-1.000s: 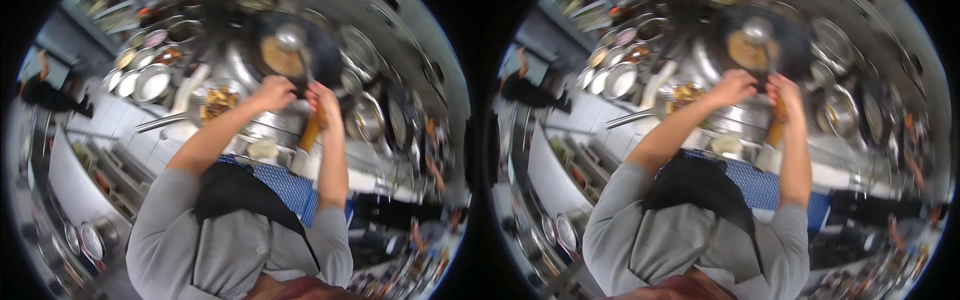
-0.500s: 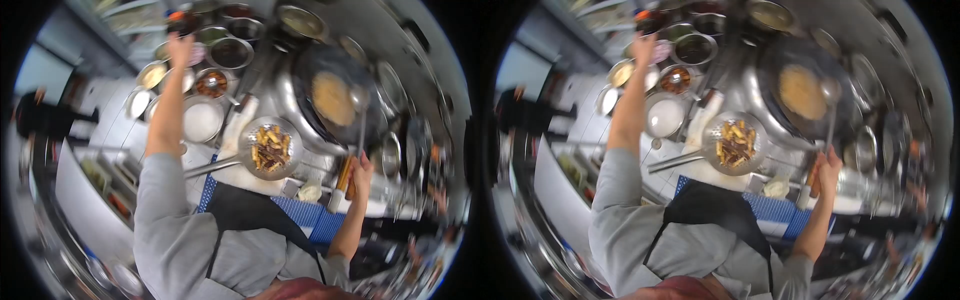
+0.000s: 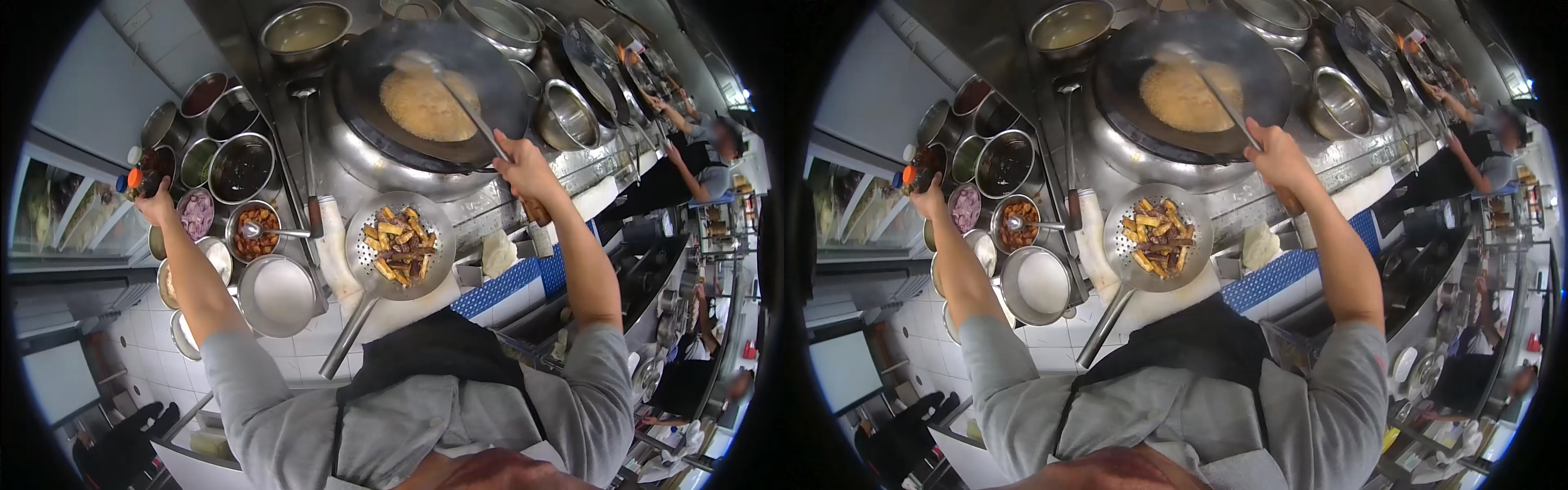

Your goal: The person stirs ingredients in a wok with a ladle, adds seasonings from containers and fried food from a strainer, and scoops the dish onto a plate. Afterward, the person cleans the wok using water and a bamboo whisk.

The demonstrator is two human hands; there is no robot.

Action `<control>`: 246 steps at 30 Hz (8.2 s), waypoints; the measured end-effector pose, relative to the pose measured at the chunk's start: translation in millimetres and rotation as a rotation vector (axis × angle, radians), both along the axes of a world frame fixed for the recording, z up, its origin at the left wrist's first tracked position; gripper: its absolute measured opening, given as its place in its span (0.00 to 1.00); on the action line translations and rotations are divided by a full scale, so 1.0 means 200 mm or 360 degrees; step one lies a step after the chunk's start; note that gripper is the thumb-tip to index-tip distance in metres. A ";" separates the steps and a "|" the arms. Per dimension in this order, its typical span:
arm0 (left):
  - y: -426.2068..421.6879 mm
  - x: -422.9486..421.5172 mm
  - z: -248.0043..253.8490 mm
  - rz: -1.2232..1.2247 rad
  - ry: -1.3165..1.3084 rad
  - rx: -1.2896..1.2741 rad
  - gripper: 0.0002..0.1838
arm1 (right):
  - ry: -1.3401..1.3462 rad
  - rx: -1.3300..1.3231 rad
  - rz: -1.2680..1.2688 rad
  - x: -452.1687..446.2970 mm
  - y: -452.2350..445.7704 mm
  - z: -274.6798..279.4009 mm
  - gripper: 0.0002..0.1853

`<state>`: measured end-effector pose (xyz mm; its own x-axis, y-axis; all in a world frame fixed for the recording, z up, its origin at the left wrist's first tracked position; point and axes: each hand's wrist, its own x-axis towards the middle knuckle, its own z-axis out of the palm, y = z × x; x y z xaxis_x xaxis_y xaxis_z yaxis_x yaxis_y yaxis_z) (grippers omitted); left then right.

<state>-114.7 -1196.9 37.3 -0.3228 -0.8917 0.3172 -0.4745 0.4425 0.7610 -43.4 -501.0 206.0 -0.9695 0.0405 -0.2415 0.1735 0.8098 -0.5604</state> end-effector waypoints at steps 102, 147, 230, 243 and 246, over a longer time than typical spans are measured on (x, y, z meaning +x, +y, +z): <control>0.33 0.13 0.33 -0.0130 0.0265 -0.0581 0.34 | -0.0303 -0.1163 -0.0224 -0.04 0.23 -0.13 0.35; 3.15 0.55 0.44 -0.1839 -0.0176 -0.0820 0.14 | -0.1488 -0.3554 -0.0398 0.17 0.69 -0.31 0.14; 1.64 2.19 -0.09 0.0169 0.0353 0.0058 0.12 | -0.0162 -0.2098 0.0589 0.08 0.60 -0.30 0.29; 1.45 1.76 0.07 -0.0500 0.0479 0.1566 0.11 | -0.0918 -0.1273 0.0701 1.23 -0.29 -0.24 0.33; 1.44 1.80 0.01 -0.0640 0.0420 0.1338 0.22 | -0.0698 -0.0793 0.0848 1.32 -0.36 -0.28 0.34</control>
